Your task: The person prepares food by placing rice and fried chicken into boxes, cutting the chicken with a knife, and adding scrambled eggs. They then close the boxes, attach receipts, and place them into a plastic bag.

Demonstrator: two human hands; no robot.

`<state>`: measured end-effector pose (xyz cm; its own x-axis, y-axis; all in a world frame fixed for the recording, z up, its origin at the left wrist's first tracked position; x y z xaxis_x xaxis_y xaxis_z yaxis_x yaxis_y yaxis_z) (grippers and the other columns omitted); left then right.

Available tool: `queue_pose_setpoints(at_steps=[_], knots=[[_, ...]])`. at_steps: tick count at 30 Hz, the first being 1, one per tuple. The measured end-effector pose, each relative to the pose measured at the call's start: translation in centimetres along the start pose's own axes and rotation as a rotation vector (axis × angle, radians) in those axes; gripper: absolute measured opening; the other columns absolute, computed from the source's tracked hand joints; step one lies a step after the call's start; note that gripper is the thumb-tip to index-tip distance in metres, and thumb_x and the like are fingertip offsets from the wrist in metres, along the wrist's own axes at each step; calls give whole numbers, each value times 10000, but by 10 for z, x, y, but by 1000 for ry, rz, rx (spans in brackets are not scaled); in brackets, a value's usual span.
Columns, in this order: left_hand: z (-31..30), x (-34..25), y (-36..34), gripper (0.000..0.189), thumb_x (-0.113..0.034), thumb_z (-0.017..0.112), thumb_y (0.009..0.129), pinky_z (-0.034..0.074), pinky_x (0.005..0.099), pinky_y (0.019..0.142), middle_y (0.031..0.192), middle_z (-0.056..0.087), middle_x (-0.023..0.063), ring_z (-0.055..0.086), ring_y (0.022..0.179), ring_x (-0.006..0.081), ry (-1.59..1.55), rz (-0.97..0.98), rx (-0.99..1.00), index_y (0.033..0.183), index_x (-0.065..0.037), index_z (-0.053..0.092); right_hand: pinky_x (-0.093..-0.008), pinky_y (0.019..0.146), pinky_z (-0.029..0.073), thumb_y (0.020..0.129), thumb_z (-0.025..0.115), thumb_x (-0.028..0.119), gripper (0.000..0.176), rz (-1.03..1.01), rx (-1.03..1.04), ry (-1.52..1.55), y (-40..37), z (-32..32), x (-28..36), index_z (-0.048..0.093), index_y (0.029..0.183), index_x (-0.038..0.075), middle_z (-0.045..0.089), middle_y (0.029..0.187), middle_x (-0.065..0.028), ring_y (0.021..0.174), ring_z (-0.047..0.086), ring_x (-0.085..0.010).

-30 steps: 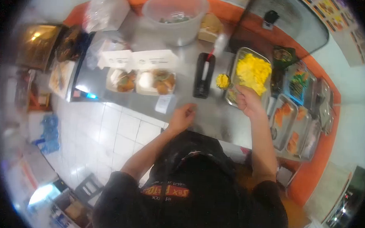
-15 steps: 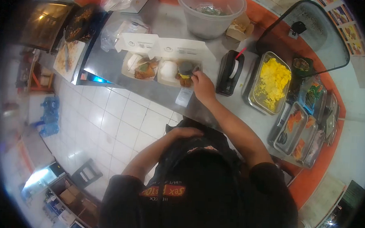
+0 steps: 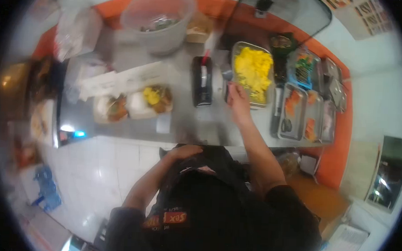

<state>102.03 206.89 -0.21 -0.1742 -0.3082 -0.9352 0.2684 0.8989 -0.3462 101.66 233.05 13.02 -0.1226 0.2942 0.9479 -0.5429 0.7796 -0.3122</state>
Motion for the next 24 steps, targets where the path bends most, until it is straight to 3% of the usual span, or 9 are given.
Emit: queue_pose_setpoints(at_steps=[1, 3, 4, 7, 11, 12, 14, 19, 24], knots=[[-8, -27, -2, 395, -289, 471, 926, 403, 376, 988, 1205, 596, 168, 549, 1130, 302, 20, 189, -71, 1235, -62, 568, -320, 677, 476, 935, 550, 226, 234, -156, -196, -240, 8, -43, 7, 606, 1007, 11, 649, 891, -60, 776, 605, -211], [-24, -82, 2, 391, -231, 511, 906, 419, 370, 965, 1173, 604, 154, 564, 1094, 284, 20, 40, -25, 1255, -57, 543, -385, 677, 483, 927, 548, 258, 267, -413, -412, -597, 14, -113, 19, 610, 989, 6, 659, 918, -131, 787, 635, -289], [-31, -97, 13, 409, -174, 551, 886, 434, 365, 941, 1142, 613, 139, 579, 1057, 265, 19, -122, -1, 1275, -52, 519, -385, 677, 483, 927, 548, 258, 267, -416, -418, -597, 18, -136, 29, 610, 989, 6, 659, 918, -131, 787, 635, -289], [-48, -126, 51, 450, -148, 554, 886, 509, 358, 816, 1085, 625, 125, 633, 928, 236, -175, -122, -88, 1318, -56, 467, -435, 705, 486, 923, 530, 245, 262, -241, -446, -979, 29, -157, 35, 604, 965, -2, 646, 965, -197, 829, 634, -374], [-94, -165, 105, 475, -162, 524, 920, 535, 330, 537, 978, 616, 166, 661, 657, 224, -272, -147, -564, 1340, 17, 392, -483, 705, 484, 903, 514, 194, 203, -228, -352, -1263, 39, -128, 22, 602, 922, 13, 644, 908, -221, 834, 624, -396], [-97, -171, 121, 475, -162, 524, 920, 535, 330, 537, 978, 616, 166, 661, 657, 224, -271, -149, -566, 1340, 17, 392, -493, 694, 475, 906, 510, 200, 197, -176, -331, -1388, 42, -125, 16, 605, 894, 28, 646, 862, -220, 811, 627, -386], [-112, -167, 138, 432, -117, 497, 928, 547, 336, 543, 947, 614, 158, 665, 638, 232, -374, -207, -759, 1309, 54, 387, -496, 689, 475, 898, 514, 197, 192, -155, -276, -1427, 48, -124, 10, 604, 875, 29, 647, 858, -218, 803, 628, -385], [-118, -114, 184, 311, -42, 462, 928, 570, 322, 587, 948, 617, 155, 675, 691, 234, -264, -98, -885, 1218, 69, 450, -504, 685, 472, 874, 535, 201, 201, -119, -43, -1422, 71, -133, 9, 610, 846, 17, 642, 843, -228, 801, 622, -399], [-116, -134, 173, 282, -12, 461, 926, 580, 295, 625, 989, 621, 143, 668, 738, 200, -381, -56, -927, 1199, 46, 503, -492, 733, 478, 863, 548, 205, 232, -234, 114, -1270, 74, -139, 14, 632, 842, -11, 632, 823, -240, 823, 607, -411]])
Point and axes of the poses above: each hand's wrist, its own y-axis towards the middle knuckle, its own z-axis out of the palm, x = y × z, the point moved 8 cm from there along y, towards the middle knuckle
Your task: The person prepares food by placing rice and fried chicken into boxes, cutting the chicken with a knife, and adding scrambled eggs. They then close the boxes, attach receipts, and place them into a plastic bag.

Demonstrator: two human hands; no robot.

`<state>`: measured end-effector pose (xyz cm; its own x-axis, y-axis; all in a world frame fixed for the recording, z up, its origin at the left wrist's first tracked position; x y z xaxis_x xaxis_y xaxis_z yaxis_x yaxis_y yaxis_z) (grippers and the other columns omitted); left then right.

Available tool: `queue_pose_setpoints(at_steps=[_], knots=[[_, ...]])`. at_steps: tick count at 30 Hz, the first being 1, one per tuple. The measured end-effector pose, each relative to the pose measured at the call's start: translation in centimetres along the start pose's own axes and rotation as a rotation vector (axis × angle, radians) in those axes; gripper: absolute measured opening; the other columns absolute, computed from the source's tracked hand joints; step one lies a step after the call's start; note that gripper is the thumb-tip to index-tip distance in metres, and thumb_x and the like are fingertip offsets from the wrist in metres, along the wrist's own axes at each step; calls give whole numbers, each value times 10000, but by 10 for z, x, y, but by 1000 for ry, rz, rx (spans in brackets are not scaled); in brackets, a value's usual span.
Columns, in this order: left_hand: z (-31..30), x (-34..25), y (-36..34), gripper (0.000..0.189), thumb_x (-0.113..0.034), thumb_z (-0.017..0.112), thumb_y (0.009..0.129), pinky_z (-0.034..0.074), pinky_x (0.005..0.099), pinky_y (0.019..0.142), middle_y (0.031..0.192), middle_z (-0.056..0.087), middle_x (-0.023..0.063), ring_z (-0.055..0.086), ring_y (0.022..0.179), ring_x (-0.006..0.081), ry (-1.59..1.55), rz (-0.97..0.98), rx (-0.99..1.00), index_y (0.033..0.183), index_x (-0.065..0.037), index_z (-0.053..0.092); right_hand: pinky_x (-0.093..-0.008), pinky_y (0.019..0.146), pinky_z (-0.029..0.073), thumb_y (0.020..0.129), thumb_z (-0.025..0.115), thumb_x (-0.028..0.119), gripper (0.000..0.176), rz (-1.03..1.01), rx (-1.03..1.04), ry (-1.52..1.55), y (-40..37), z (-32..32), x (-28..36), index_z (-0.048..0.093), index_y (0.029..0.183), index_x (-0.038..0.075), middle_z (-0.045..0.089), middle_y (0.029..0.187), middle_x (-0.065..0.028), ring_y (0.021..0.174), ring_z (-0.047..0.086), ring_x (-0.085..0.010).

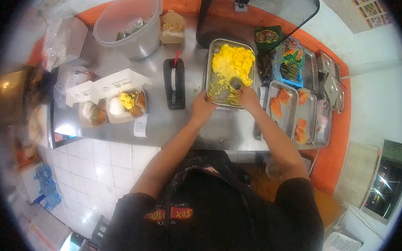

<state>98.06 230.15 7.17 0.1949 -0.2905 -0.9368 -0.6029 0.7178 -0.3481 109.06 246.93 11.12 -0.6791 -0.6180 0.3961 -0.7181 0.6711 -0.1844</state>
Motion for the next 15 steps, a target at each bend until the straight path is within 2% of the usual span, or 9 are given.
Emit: queue_pose_setpoints(at_steps=[3, 5, 7, 9, 11, 13, 15], knots=[[-1, -6, -5, 337, -2, 460, 928, 575, 276, 630, 1010, 621, 122, 661, 766, 180, -141, -51, -50, 1262, 4, 496, -496, 716, 454, 874, 546, 220, 267, -77, -20, 113, 0, -4, -2, 619, 815, -31, 619, 804, -251, 810, 590, -425], [-2, -13, -8, 291, 4, 482, 917, 569, 304, 610, 943, 615, 166, 678, 746, 222, -237, -68, -72, 1202, 65, 490, -481, 706, 450, 876, 548, 218, 271, -86, 35, 182, -4, -3, 1, 617, 808, -35, 617, 801, -249, 802, 588, -421], [-3, -8, -8, 312, 1, 483, 920, 575, 295, 625, 947, 615, 159, 681, 758, 221, -244, -87, -68, 1226, 60, 480, -467, 696, 446, 877, 549, 217, 274, -96, 93, 249, -11, -5, 7, 615, 801, -39, 615, 798, -247, 794, 585, -418], [-8, -4, -9, 333, -2, 485, 922, 580, 287, 639, 950, 616, 153, 683, 769, 220, -247, -106, -67, 1250, 54, 470, -444, 685, 441, 884, 543, 212, 273, 147, 155, 496, -16, -6, 2, 615, 806, -40, 611, 806, -247, 786, 578, -415], [-4, 3, -14, 411, -43, 471, 951, 569, 282, 703, 1071, 617, 126, 661, 835, 190, -364, -199, 62, 1359, -28, 427, -435, 680, 441, 884, 546, 218, 276, 132, 152, 524, -14, -1, -1, 615, 819, -41, 607, 792, -243, 770, 585, -394], [-9, 0, -18, 407, -44, 474, 951, 564, 281, 721, 1072, 621, 125, 660, 839, 189, -337, -164, 54, 1355, -17, 431, -426, 676, 441, 884, 548, 224, 279, 127, 148, 554, -15, 6, -2, 614, 832, -42, 602, 778, -239, 754, 593, -374], [-10, 1, -20, 404, -44, 477, 951, 560, 281, 739, 1073, 625, 124, 660, 844, 189, -312, -131, 51, 1351, -5, 436, -416, 648, 445, 878, 558, 223, 279, -145, 127, 343, -17, 5, 24, 612, 831, -46, 596, 747, -221, 693, 605, -317]])
Point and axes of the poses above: each hand's wrist, its own y-axis towards the middle knuckle, its own z-axis out of the palm, x = y × z, the point moved 8 cm from there along y, towards the middle knuckle
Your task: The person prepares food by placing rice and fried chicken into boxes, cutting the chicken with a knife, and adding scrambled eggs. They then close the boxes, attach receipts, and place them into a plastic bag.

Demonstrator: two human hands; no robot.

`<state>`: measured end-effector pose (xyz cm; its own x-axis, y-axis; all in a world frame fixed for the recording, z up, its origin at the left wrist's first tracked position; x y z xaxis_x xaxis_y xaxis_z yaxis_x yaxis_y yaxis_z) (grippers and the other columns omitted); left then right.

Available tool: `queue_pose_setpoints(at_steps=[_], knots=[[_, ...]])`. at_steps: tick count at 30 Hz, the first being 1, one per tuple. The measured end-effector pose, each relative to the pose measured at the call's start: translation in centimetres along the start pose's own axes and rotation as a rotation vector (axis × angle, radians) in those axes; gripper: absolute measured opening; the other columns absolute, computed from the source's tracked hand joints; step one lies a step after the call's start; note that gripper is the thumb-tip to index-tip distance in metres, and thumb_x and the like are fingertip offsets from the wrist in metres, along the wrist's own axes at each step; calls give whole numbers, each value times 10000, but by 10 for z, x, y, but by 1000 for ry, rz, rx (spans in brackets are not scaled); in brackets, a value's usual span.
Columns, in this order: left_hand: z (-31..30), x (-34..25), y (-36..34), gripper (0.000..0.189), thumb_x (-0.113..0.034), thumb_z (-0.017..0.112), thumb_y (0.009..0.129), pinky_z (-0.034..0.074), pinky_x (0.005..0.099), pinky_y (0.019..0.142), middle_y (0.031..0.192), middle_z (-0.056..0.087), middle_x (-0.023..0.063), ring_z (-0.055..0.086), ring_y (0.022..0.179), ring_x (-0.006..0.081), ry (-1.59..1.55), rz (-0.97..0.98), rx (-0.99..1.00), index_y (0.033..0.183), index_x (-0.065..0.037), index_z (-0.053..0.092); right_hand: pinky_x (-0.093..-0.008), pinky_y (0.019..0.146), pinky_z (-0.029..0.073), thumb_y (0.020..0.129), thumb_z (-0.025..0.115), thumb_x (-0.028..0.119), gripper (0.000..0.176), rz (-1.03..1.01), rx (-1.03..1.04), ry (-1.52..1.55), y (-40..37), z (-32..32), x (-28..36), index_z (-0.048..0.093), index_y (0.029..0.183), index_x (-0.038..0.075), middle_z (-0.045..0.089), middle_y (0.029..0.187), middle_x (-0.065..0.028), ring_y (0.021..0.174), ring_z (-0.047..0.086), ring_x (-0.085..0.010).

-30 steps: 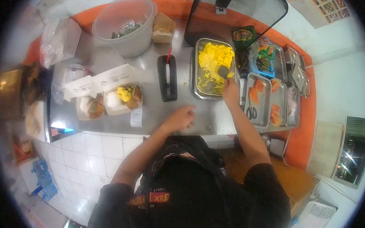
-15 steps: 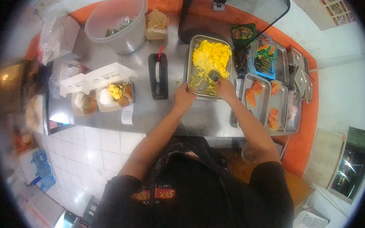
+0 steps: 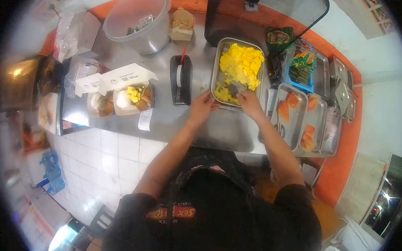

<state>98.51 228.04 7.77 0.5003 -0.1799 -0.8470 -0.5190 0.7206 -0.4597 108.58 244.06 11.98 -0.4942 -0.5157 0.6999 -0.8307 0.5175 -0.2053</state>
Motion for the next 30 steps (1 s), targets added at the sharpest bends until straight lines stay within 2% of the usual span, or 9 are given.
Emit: queue_pose_setpoints(at_steps=[4, 6, 7, 9, 15, 20, 26, 28, 30], knots=[[3, -4, 0, 379, -44, 482, 950, 552, 271, 750, 1039, 639, 115, 660, 845, 183, -31, 52, -46, 1324, 18, 469, -409, 622, 446, 850, 595, 205, 249, -29, -73, -7, -4, 13, 16, 608, 821, -42, 580, 719, -204, 626, 590, -274], [4, -9, -2, 370, -40, 483, 949, 552, 270, 746, 1031, 642, 113, 662, 841, 182, -38, 68, -46, 1314, 23, 481, -375, 493, 404, 864, 610, 202, 219, 185, 53, 297, 5, 27, -3, 625, 859, -16, 551, 635, -132, 500, 513, -224], [4, -10, -2, 392, -44, 490, 945, 555, 275, 736, 1035, 642, 120, 663, 831, 186, -24, 52, -30, 1330, 22, 459, -375, 493, 404, 864, 610, 202, 219, 179, 52, 299, 6, 25, -5, 625, 859, -16, 551, 635, -132, 500, 513, -224], [1, -11, -4, 415, -47, 498, 942, 558, 280, 725, 1040, 642, 128, 665, 822, 189, -6, 43, -19, 1347, 22, 437, -253, 383, 250, 907, 571, 219, 172, 571, 148, 877, -4, 33, -22, 627, 864, 62, 380, 558, 42, 445, 352, -73], [-31, -6, -34, 471, -92, 522, 936, 563, 307, 661, 1037, 636, 154, 667, 785, 218, 127, -30, -42, 1372, 22, 385, -224, 379, 219, 913, 597, 242, 191, 508, 0, 1075, 0, -6, -31, 532, 788, 114, 377, 567, 64, 433, 301, -42], [-94, -10, -106, 367, -99, 518, 927, 529, 265, 562, 1011, 646, 140, 673, 713, 191, -14, -115, -77, 1272, 21, 483, -217, 377, 200, 913, 603, 252, 166, 456, -94, 1020, 1, -21, -7, 555, 818, 126, 353, 566, 82, 436, 281, -31], [-228, -15, -178, 346, -132, 517, 925, 496, 239, 504, 962, 668, 125, 664, 692, 175, -41, -157, -305, 1244, 1, 512, -217, 384, 202, 908, 610, 257, 172, 432, 63, 1067, -5, 34, 135, 596, 898, 85, 346, 568, 79, 436, 285, -35], [-269, -16, -191, 335, -130, 512, 919, 463, 213, 463, 946, 677, 116, 645, 641, 151, -63, -161, -352, 1225, 4, 525, -193, 377, 224, 909, 601, 224, 124, 508, 182, 1116, -9, 85, 190, 535, 829, 155, 379, 584, 78, 445, 319, -29], [-318, -21, -199, 326, -127, 502, 917, 419, 194, 426, 934, 678, 108, 620, 597, 131, -77, -118, -372, 1211, 11, 535, -195, 387, 221, 906, 606, 223, 179, 490, 318, 1184, 1, 144, 236, 484, 786, 167, 359, 584, 82, 453, 309, -30]])
Point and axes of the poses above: each hand's wrist, its own y-axis towards the middle knuckle, its own z-axis out of the palm, x = y × z, the point moved 8 cm from there along y, towards the middle knuckle
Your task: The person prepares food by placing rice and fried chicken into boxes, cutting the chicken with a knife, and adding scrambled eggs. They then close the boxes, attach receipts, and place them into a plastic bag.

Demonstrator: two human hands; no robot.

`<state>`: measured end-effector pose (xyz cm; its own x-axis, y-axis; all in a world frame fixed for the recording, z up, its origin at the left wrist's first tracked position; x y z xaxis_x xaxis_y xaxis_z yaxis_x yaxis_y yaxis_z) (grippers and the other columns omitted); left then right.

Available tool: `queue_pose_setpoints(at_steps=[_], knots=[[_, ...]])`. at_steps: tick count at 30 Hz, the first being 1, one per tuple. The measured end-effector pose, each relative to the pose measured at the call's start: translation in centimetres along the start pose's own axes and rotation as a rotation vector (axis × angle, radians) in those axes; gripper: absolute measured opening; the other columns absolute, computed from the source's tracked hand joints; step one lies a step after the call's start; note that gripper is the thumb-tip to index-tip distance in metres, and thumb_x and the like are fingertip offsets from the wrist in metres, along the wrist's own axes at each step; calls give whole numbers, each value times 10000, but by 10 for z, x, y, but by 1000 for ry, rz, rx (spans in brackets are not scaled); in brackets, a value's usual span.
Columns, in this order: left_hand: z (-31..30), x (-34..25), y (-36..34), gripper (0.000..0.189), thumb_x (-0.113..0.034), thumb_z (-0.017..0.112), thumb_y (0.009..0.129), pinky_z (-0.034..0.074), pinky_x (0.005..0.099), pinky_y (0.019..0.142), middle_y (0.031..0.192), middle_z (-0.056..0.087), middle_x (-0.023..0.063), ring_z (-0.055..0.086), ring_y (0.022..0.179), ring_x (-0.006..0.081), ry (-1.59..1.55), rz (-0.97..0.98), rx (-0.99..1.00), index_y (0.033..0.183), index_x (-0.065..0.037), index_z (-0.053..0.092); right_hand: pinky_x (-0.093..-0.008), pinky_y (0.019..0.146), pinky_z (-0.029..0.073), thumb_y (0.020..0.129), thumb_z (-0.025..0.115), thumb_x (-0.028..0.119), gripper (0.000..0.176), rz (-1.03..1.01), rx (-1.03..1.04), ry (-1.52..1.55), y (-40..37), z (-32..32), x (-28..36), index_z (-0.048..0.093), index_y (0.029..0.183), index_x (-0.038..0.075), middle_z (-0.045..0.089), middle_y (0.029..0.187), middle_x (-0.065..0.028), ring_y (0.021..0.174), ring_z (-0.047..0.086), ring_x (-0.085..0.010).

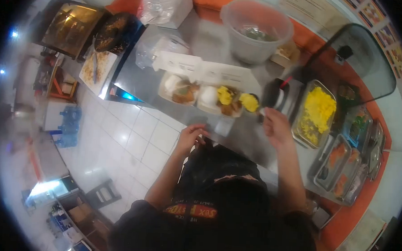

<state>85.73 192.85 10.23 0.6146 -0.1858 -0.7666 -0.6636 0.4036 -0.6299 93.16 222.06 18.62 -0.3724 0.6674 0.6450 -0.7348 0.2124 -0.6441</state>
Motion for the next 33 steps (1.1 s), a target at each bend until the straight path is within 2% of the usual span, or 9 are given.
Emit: queue_pose_setpoints(at_steps=[6, 8, 11, 16, 18, 21, 25, 29, 33], knots=[[-121, -48, 15, 298, -111, 521, 888, 312, 178, 403, 883, 663, 82, 522, 567, 78, 105, 128, -159, 1154, 13, 567, -275, 422, 333, 901, 578, 239, 178, 16, 66, -88, 110, 127, -102, 593, 956, 71, 478, 620, -11, 486, 441, -138], [-141, -65, 19, 292, -105, 515, 884, 307, 176, 409, 884, 664, 78, 513, 577, 74, 116, 159, -162, 1147, 7, 574, -401, 582, 455, 891, 565, 216, 188, -657, -148, -943, 120, 164, -80, 594, 974, 50, 611, 780, -133, 666, 586, -324], [-160, -78, 30, 280, -96, 507, 881, 326, 179, 443, 888, 665, 67, 502, 595, 69, 135, 192, -157, 1130, 6, 585, -461, 762, 452, 890, 549, 204, 194, -586, -240, -1122, 120, 178, -98, 587, 978, 35, 624, 956, -183, 900, 573, -405], [-163, -86, 60, 256, -87, 552, 858, 445, 267, 589, 892, 656, 75, 577, 690, 144, 227, 347, -127, 1097, -23, 619, -448, 747, 459, 896, 554, 211, 204, -683, -265, -1113, 110, 182, -88, 590, 978, 28, 623, 929, -177, 882, 586, -375], [-143, -129, 43, 281, -35, 591, 781, 465, 347, 698, 893, 623, 83, 579, 801, 249, 856, 747, -366, 1058, -51, 634, -441, 732, 464, 897, 563, 216, 208, -693, -262, -1101, 109, 179, -84, 587, 980, 26, 623, 900, -177, 842, 600, -365], [-121, -147, 34, 264, -33, 630, 699, 447, 401, 772, 885, 586, 100, 545, 877, 321, 1196, 1036, -391, 959, -78, 653, -351, 592, 458, 913, 572, 233, 213, -663, -205, -814, 96, 166, -80, 587, 960, 26, 616, 781, -118, 656, 587, -244], [-131, -133, 53, 178, -51, 644, 674, 433, 409, 796, 872, 587, 102, 533, 885, 318, 1243, 974, -322, 850, -80, 644, -195, 433, 273, 949, 538, 211, 156, -305, -196, 131, 65, 117, -76, 606, 927, 72, 435, 616, 60, 490, 377, -37], [-157, -122, 58, 156, -58, 692, 679, 409, 419, 743, 828, 586, 88, 517, 794, 320, 1198, 1042, -341, 816, -83, 623, -189, 418, 291, 931, 555, 180, 111, -545, -328, 211, 4, 24, -29, 591, 955, 78, 439, 639, 38, 486, 381, -54], [-186, -117, 57, 96, -99, 656, 730, 411, 447, 813, 855, 581, 108, 523, 890, 330, 1190, 901, -467, 813, -71, 616, -194, 413, 319, 878, 620, 196, 136, -615, -960, 405, -54, -142, -32, 606, 911, 65, 450, 667, -10, 504, 377, -63]])
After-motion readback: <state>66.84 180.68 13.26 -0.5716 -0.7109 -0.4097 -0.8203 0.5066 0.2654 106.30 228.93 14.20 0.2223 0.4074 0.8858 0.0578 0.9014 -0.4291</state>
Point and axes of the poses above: each hand's wrist, its own y-axis towards the middle knuckle, its own z-axis out of the palm, x = y × z, the point moved 8 cm from there along y, towards the middle knuckle
